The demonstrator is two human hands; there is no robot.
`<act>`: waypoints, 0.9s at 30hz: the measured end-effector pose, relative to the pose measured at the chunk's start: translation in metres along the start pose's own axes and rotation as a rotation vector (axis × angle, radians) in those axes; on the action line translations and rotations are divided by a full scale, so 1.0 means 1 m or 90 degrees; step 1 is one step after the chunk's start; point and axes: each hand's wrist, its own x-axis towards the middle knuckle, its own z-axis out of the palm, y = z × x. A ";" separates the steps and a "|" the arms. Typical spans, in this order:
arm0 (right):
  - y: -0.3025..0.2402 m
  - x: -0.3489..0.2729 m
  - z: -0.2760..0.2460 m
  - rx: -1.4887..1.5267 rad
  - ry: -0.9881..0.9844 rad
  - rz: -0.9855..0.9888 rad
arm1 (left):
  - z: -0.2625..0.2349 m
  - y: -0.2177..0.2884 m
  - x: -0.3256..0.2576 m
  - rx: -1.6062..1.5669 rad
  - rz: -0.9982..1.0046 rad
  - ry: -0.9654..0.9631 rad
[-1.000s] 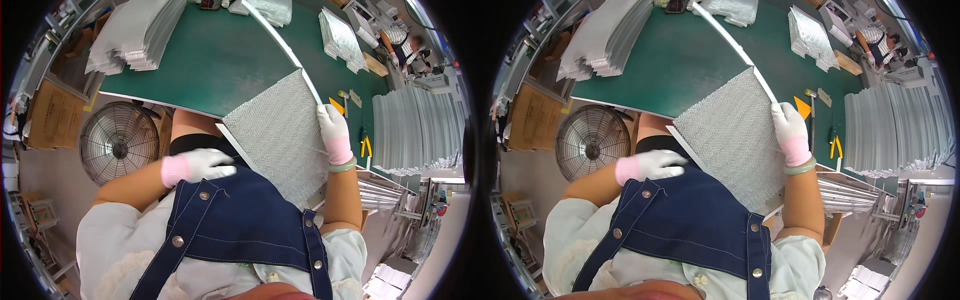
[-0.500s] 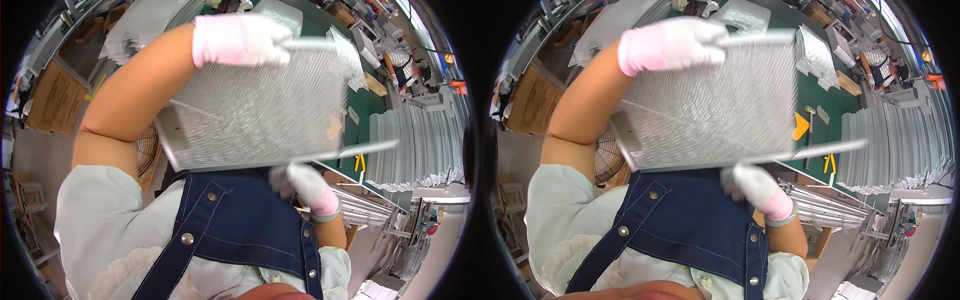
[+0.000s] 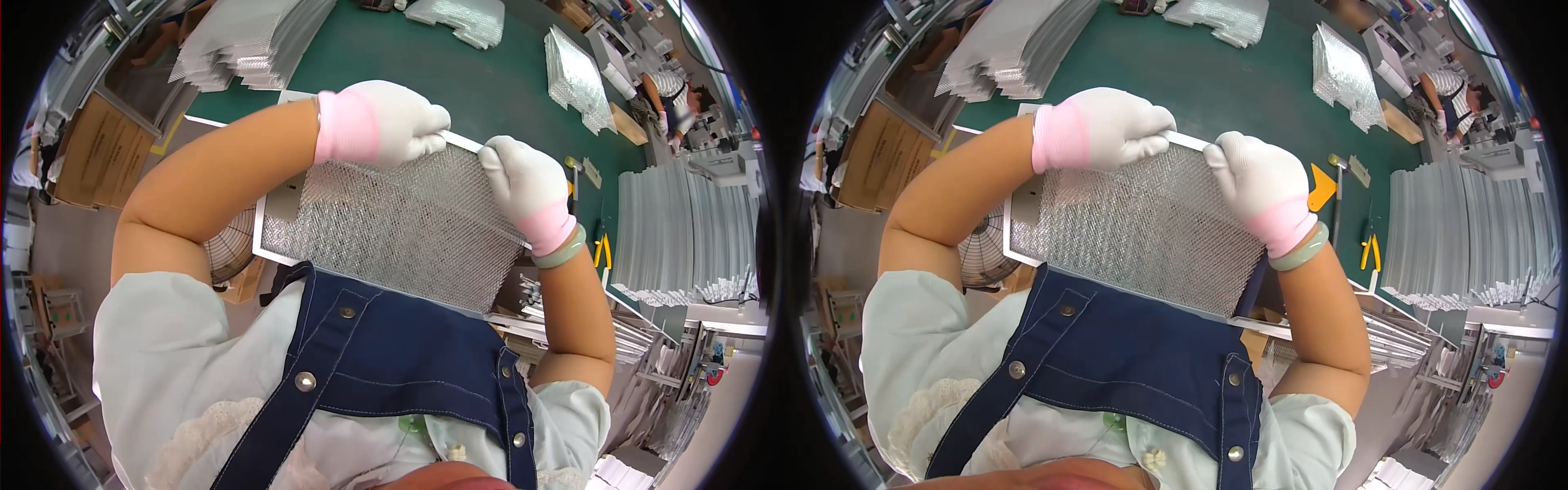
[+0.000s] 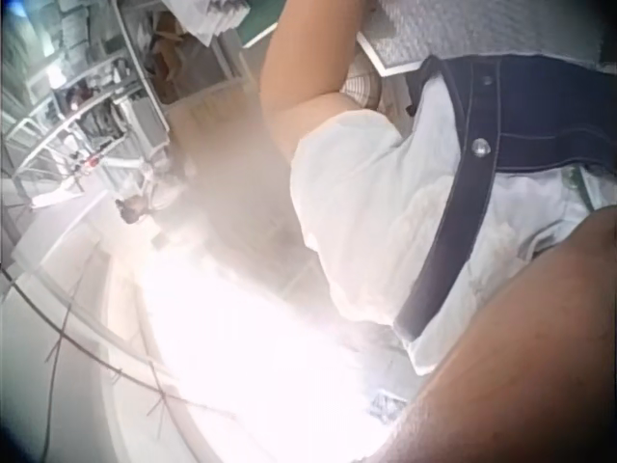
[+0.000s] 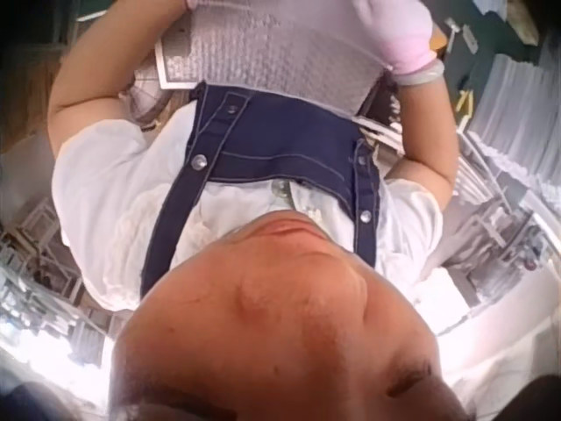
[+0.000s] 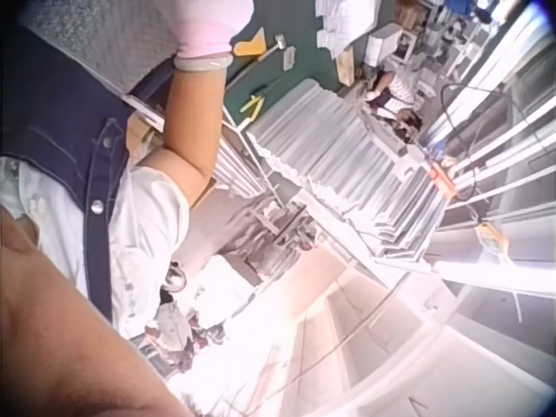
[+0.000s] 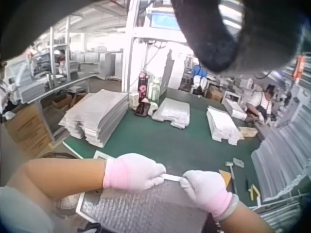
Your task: The person assembles metal mesh panels into rectangular frames. They place a mesh sheet on a workbench, position a plastic insert, and fit metal rails around the edges. The person then uses a handheld riveting tool to secure the rails to the mesh at the corners. The process is repeated for multiple units, with finished frames stacked on the table.
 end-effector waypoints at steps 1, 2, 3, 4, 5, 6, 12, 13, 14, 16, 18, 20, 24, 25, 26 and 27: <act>-0.002 0.003 0.002 0.026 0.000 -0.001 | 0.005 -0.001 -0.004 0.033 0.000 0.037; -0.003 0.004 0.001 0.012 0.005 -0.015 | 0.010 0.000 -0.007 0.068 0.004 0.074; -0.004 0.006 0.001 -0.002 0.010 -0.029 | 0.014 0.000 -0.010 0.103 0.009 0.111; -0.005 0.006 0.002 -0.017 0.016 -0.041 | 0.017 0.000 -0.012 0.120 0.011 0.130; -0.004 0.007 0.002 0.001 0.003 -0.047 | 0.020 -0.001 -0.014 0.138 0.014 0.154; -0.002 0.006 0.002 0.019 -0.010 -0.052 | 0.020 -0.002 -0.014 0.155 0.017 0.178; 0.002 0.010 -0.026 0.183 -0.174 0.046 | 0.012 0.002 -0.013 0.131 0.060 0.159; 0.002 0.010 -0.029 0.173 -0.180 0.043 | 0.010 0.004 -0.013 0.125 0.057 0.152; 0.002 0.010 -0.031 0.162 -0.186 0.038 | 0.008 0.006 -0.013 0.120 0.054 0.146; 0.007 0.006 -0.030 0.106 -0.133 -0.013 | 0.007 0.004 -0.015 0.108 0.054 0.150; 0.010 0.001 -0.028 0.025 -0.099 -0.054 | 0.011 -0.003 -0.018 0.092 0.061 0.172; 0.010 -0.006 -0.027 -0.077 -0.081 -0.082 | 0.014 -0.004 -0.020 0.077 0.071 0.177; 0.015 -0.004 -0.023 -0.081 -0.026 -0.110 | 0.009 0.001 -0.022 0.107 0.040 0.152; 0.016 -0.006 -0.024 -0.089 -0.041 -0.107 | 0.011 -0.001 -0.022 0.096 0.056 0.161; 0.017 -0.009 -0.027 -0.099 -0.057 -0.103 | 0.014 -0.004 -0.023 0.084 0.073 0.171; 0.016 -0.011 -0.028 -0.108 -0.073 -0.099 | 0.015 -0.005 -0.023 0.072 0.090 0.180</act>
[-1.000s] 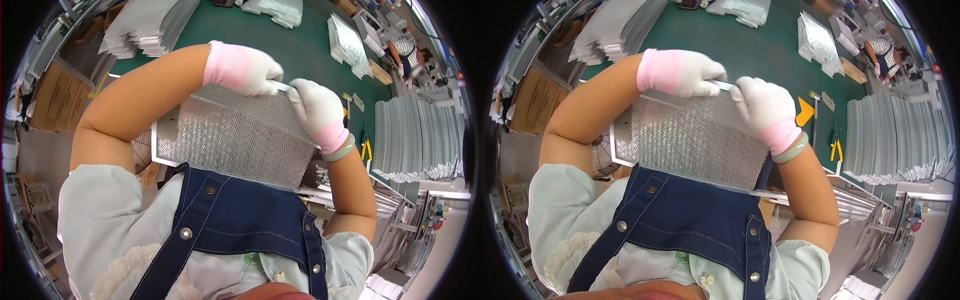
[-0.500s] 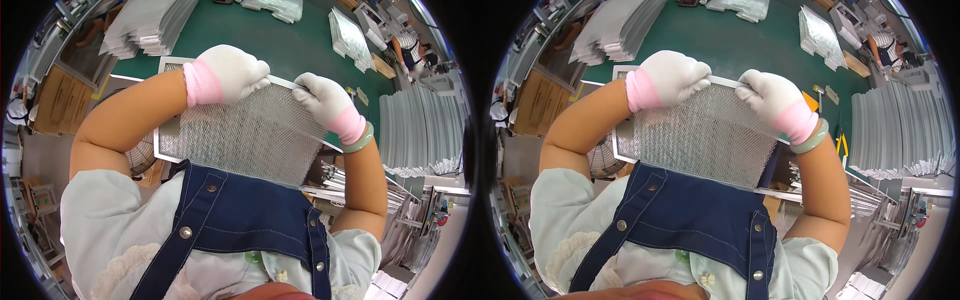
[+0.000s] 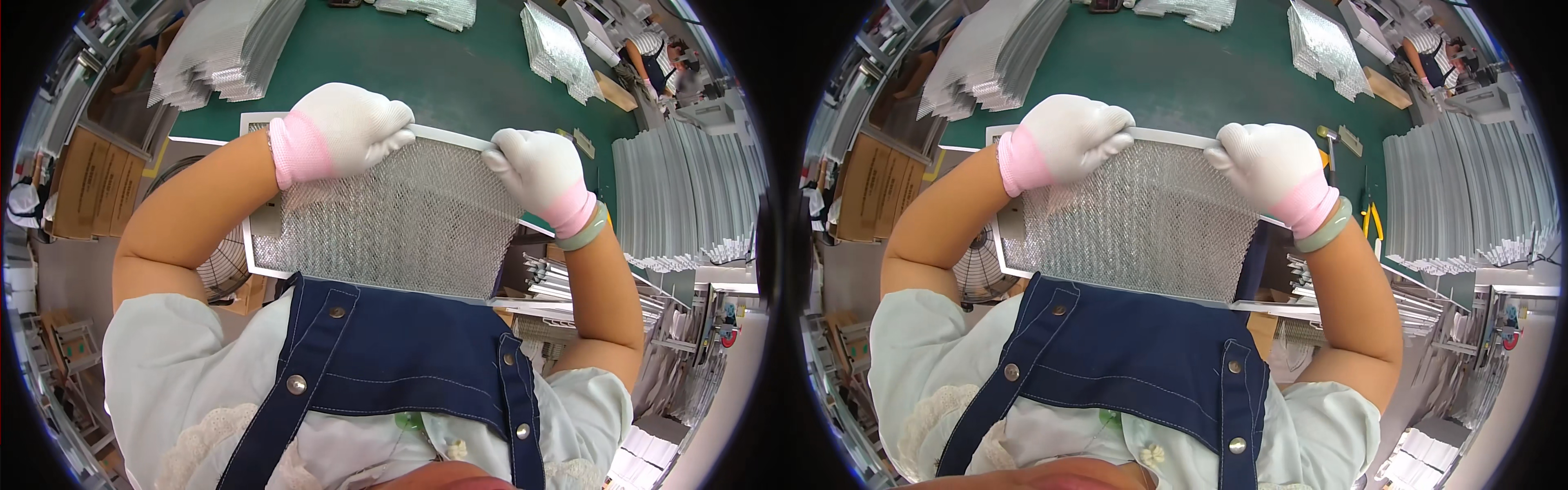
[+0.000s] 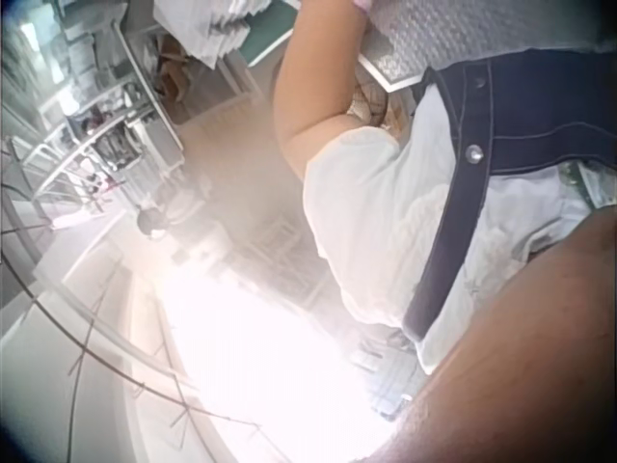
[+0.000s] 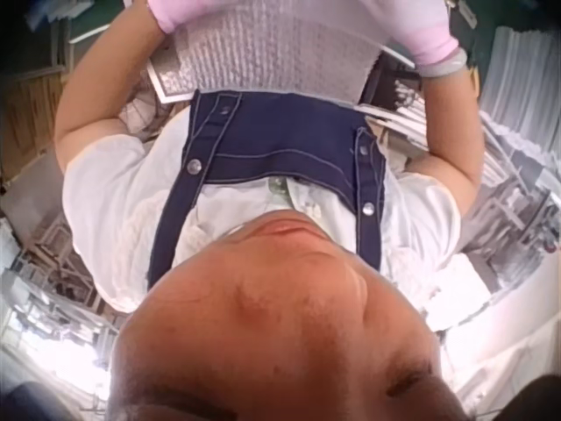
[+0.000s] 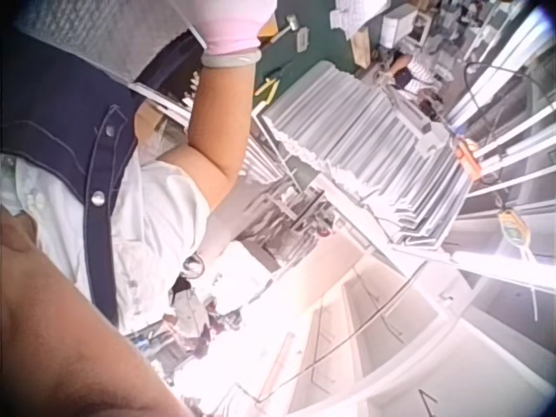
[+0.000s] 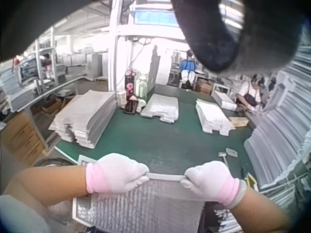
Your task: The person assembles metal mesh panels into rectangular frames. They place a mesh sheet on a workbench, position a plastic insert, and fit metal rails around the edges. The person then uses a handheld riveting tool to secure the rails to the mesh at the corners. The process is repeated for multiple units, with finished frames stacked on the table.
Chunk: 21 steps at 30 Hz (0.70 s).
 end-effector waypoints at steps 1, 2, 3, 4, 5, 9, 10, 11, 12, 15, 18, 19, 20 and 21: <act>0.000 0.001 -0.002 0.010 0.002 0.002 | 0.000 0.000 0.000 0.009 -0.009 -0.005; 0.001 0.002 -0.004 0.020 0.004 0.004 | -0.004 0.002 0.002 0.020 -0.018 -0.011; 0.002 0.002 -0.005 0.029 0.007 0.005 | -0.006 0.004 0.003 0.030 -0.028 -0.016; 0.003 0.001 -0.004 0.087 0.014 0.016 | -0.006 0.002 0.001 0.011 -0.033 -0.018; 0.005 -0.001 -0.005 0.142 0.020 0.027 | -0.005 -0.001 0.000 -0.009 -0.038 -0.017; 0.001 -0.004 -0.009 0.168 -0.007 0.059 | -0.015 -0.001 0.019 -0.056 -0.033 -0.106; -0.004 -0.003 -0.009 0.167 -0.001 0.057 | -0.015 0.005 0.031 -0.154 -0.034 -0.131; -0.009 0.003 -0.011 0.167 0.006 0.050 | -0.011 0.014 0.042 -0.178 -0.024 -0.143; -0.011 0.008 -0.012 0.164 0.016 0.043 | -0.008 0.021 0.054 -0.201 -0.012 -0.152; -0.006 0.001 -0.012 0.269 0.015 0.069 | -0.004 0.033 0.071 -0.228 -0.036 -0.237; -0.003 -0.006 -0.026 0.405 -0.148 0.174 | -0.007 0.040 0.073 -0.241 -0.045 -0.296; -0.002 -0.005 -0.031 0.402 -0.167 0.182 | -0.008 0.042 0.072 -0.246 -0.041 -0.307; -0.002 -0.003 -0.039 0.399 -0.183 0.191 | -0.009 0.045 0.075 -0.251 -0.070 -0.319; -0.002 -0.001 -0.043 0.395 -0.200 0.199 | -0.010 0.046 0.076 -0.238 -0.056 -0.309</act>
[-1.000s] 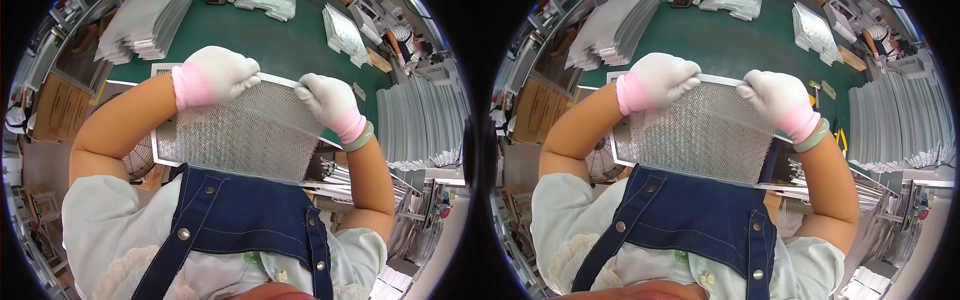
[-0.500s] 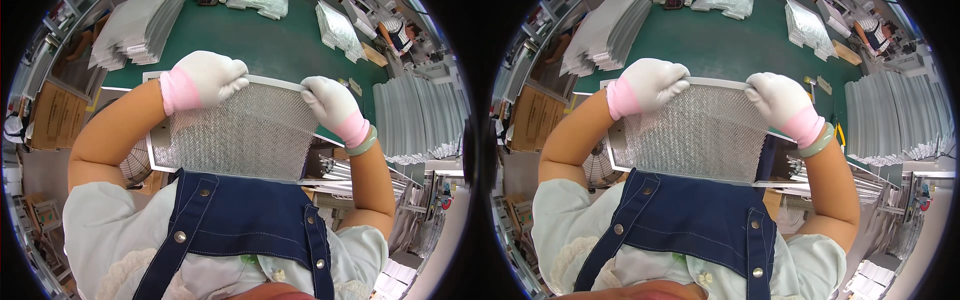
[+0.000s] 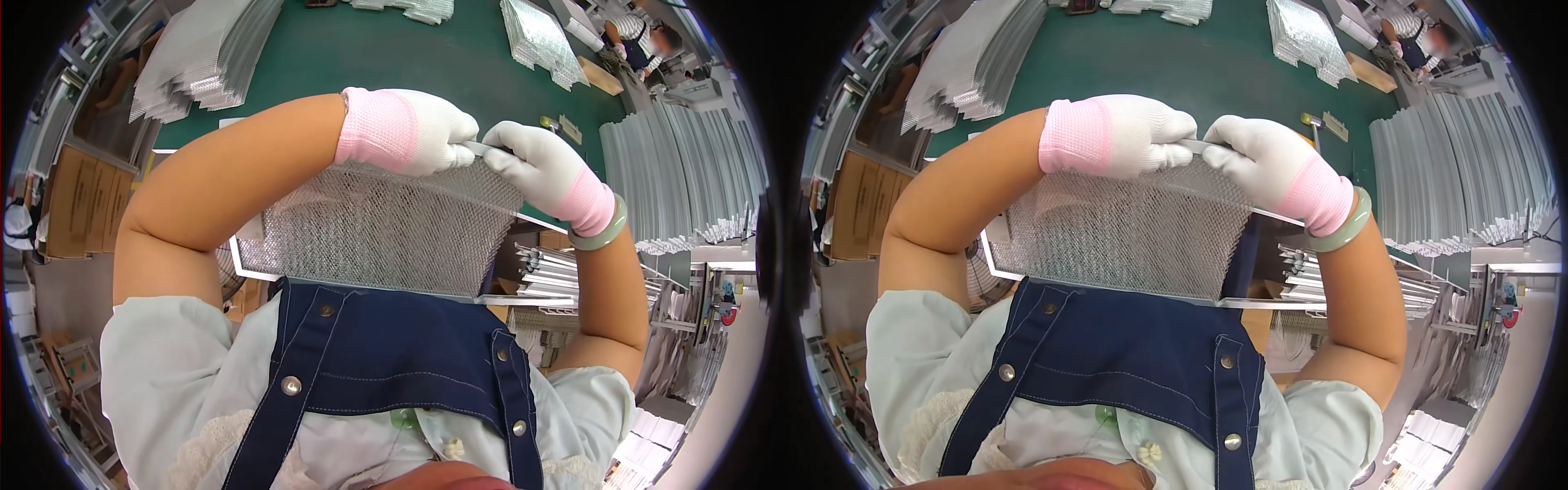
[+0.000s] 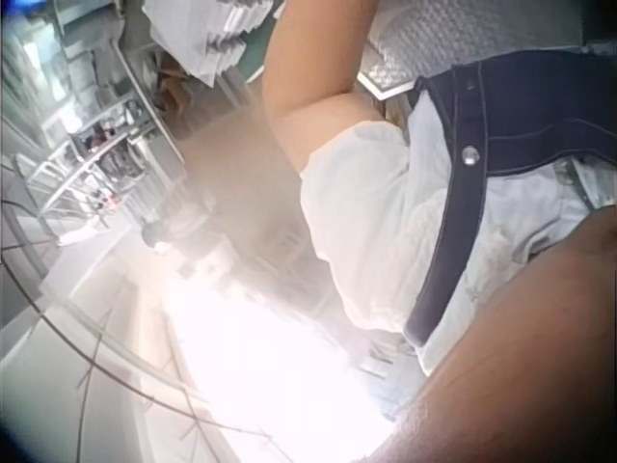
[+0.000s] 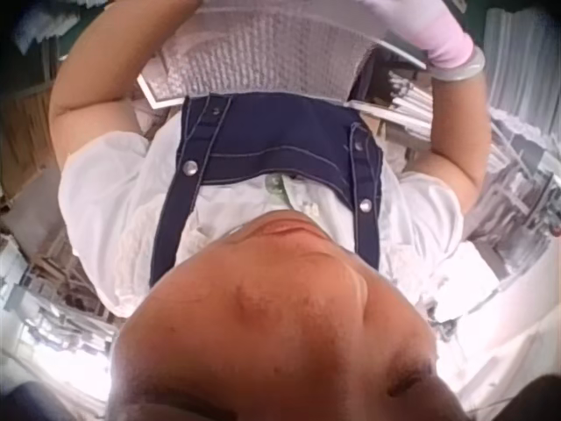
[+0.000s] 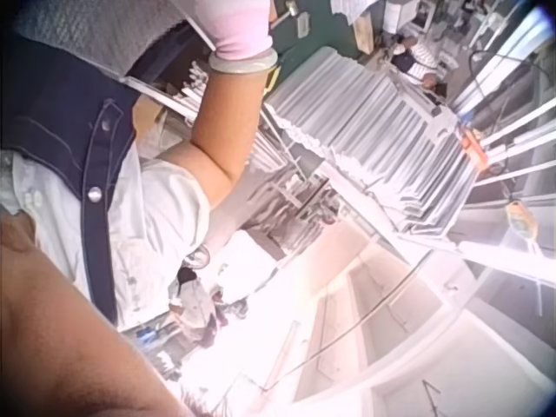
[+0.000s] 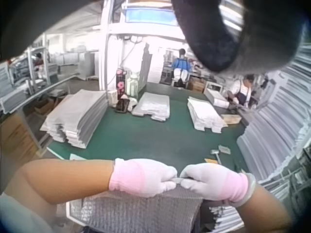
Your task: The person assembles metal mesh panels into rectangular frames. They place a mesh sheet on a workbench, position a plastic insert, and fit metal rails around the edges. The person then uses a handheld riveting tool to secure the rails to the mesh at the corners. The process is repeated for multiple units, with finished frames stacked on the table.
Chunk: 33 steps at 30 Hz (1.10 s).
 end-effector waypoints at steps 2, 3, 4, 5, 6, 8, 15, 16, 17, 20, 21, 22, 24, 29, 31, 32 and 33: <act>0.002 -0.002 0.008 -0.129 0.085 -0.081 | -0.001 0.000 -0.001 0.030 0.020 0.019; 0.002 -0.002 0.011 -0.203 0.116 -0.119 | -0.001 0.000 0.000 0.032 0.011 0.015; 0.003 -0.001 0.012 -0.277 0.148 -0.157 | -0.001 0.001 0.001 0.033 0.001 0.011; 0.003 -0.001 0.012 -0.278 0.151 -0.151 | -0.001 0.002 0.002 0.035 -0.007 0.005; 0.002 -0.002 0.009 -0.215 0.114 -0.122 | -0.003 0.003 0.002 0.020 -0.012 -0.012; -0.002 -0.003 -0.001 -0.087 0.043 -0.063 | -0.009 0.007 0.001 -0.007 -0.020 -0.047; -0.012 0.000 -0.022 -0.055 -0.090 0.003 | -0.018 0.015 0.002 -0.040 -0.012 -0.084; -0.011 0.000 -0.018 -0.120 -0.056 -0.048 | -0.017 0.013 0.004 -0.041 -0.009 -0.079; -0.010 -0.001 -0.015 -0.185 -0.023 -0.098 | -0.016 0.012 0.005 -0.042 -0.005 -0.075; -0.005 -0.004 -0.006 -0.267 0.067 -0.179 | -0.019 0.013 0.006 -0.057 -0.018 -0.095; -0.004 -0.006 -0.007 -0.202 0.031 -0.143 | -0.019 0.013 0.006 -0.062 -0.010 -0.098; -0.004 -0.006 -0.010 -0.135 -0.003 -0.107 | -0.019 0.012 0.006 -0.067 -0.002 -0.101; -0.003 -0.007 -0.015 -0.039 -0.052 -0.060 | -0.019 0.012 0.007 -0.065 0.006 -0.097; 0.003 -0.007 -0.020 0.037 -0.090 0.010 | -0.014 0.012 0.008 -0.023 0.010 -0.068; 0.004 -0.010 -0.014 -0.066 -0.032 -0.032 | -0.012 0.011 0.006 -0.019 0.010 -0.062; 0.008 -0.015 -0.004 -0.160 0.019 -0.067 | -0.011 0.011 0.005 -0.017 0.013 -0.060; 0.012 -0.017 0.004 -0.255 0.069 -0.104 | -0.008 0.009 0.005 0.012 0.037 -0.038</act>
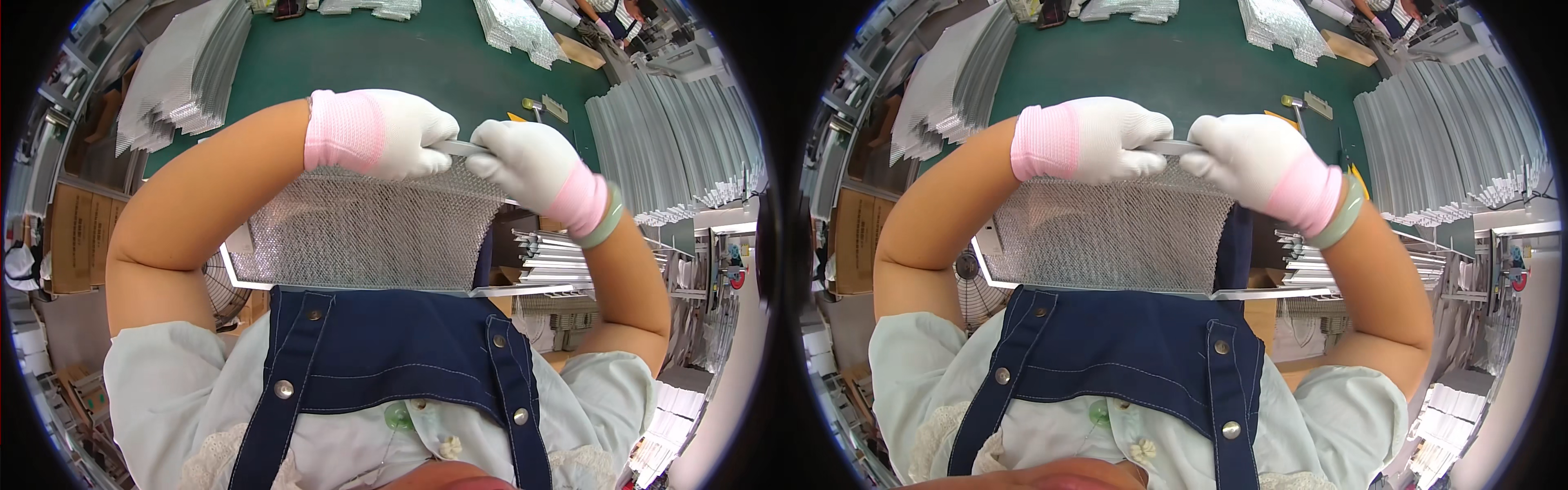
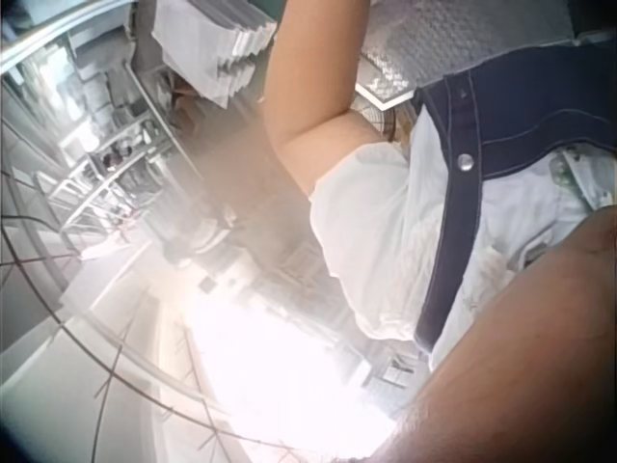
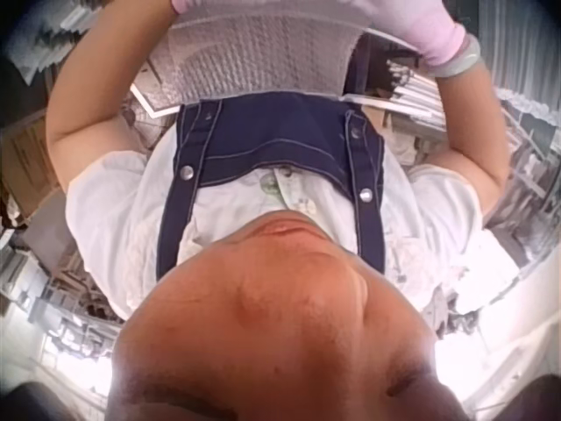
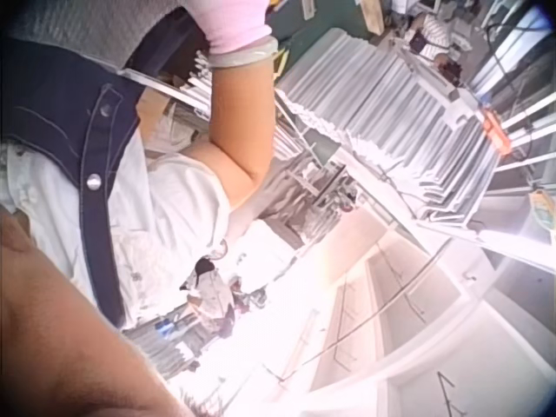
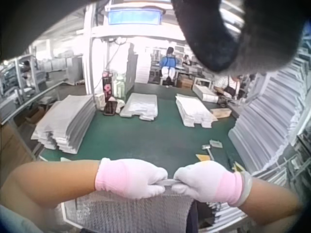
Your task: The person assembles metal mesh panels into rectangular frames. They place a mesh sheet on a workbench, position a plastic insert, and fit metal rails around the edges. The person then uses a handheld riveting tool to secure the rails to the mesh at the corners. The process is repeated for multiple units, with finished frames stacked on the table.
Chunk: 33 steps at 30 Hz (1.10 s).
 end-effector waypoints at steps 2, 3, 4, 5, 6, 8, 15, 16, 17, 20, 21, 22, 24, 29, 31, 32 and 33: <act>-0.002 -0.004 0.011 -0.100 0.050 -0.019 | 0.008 -0.004 0.000 0.060 0.045 0.041; -0.002 -0.005 0.015 -0.149 0.074 -0.028 | 0.009 -0.004 0.001 0.050 0.038 0.036; 0.003 -0.005 0.020 -0.081 0.096 -0.048 | 0.010 -0.003 0.002 0.040 0.031 0.031; 0.004 -0.007 0.021 0.034 0.078 -0.022 | 0.011 -0.004 0.003 0.030 0.024 0.027; 0.005 -0.008 0.022 0.150 0.060 0.004 | 0.013 -0.006 0.005 0.024 0.026 0.029; 0.009 -0.011 0.022 0.250 0.024 0.028 | 0.016 -0.011 0.010 0.013 0.032 0.029; 0.005 -0.009 0.013 0.304 -0.048 0.057 | -0.001 -0.010 0.017 -0.092 -0.012 -0.104; 0.010 -0.009 0.018 0.212 0.010 0.026 | -0.005 -0.008 0.016 -0.086 -0.020 -0.099; 0.009 -0.007 0.022 0.148 0.036 0.025 | -0.006 -0.008 0.016 -0.083 -0.030 -0.096; 0.009 -0.004 0.030 0.058 0.038 0.056 | 0.003 -0.010 0.020 -0.053 -0.056 -0.073; 0.009 -0.006 0.032 0.072 0.102 0.014 | 0.003 -0.008 0.020 -0.041 -0.077 -0.074; 0.008 -0.008 0.034 0.086 0.166 -0.028 | 0.006 -0.012 0.020 -0.044 -0.050 -0.055; -0.003 -0.012 0.020 0.003 0.302 -0.082 | -0.004 -0.021 0.006 -0.049 -0.027 0.003; -0.022 -0.112 0.018 0.273 0.570 -0.008 | -0.048 -0.050 -0.056 -0.225 0.043 0.314; -0.021 -0.128 0.068 0.403 0.735 0.169 | -0.053 -0.045 -0.044 -0.319 0.046 0.445; -0.029 -0.080 0.063 0.518 0.721 0.112 | -0.049 -0.042 -0.043 -0.327 0.057 0.523; -0.023 -0.053 0.058 0.620 0.706 0.122 | -0.045 -0.040 -0.039 -0.338 0.079 0.595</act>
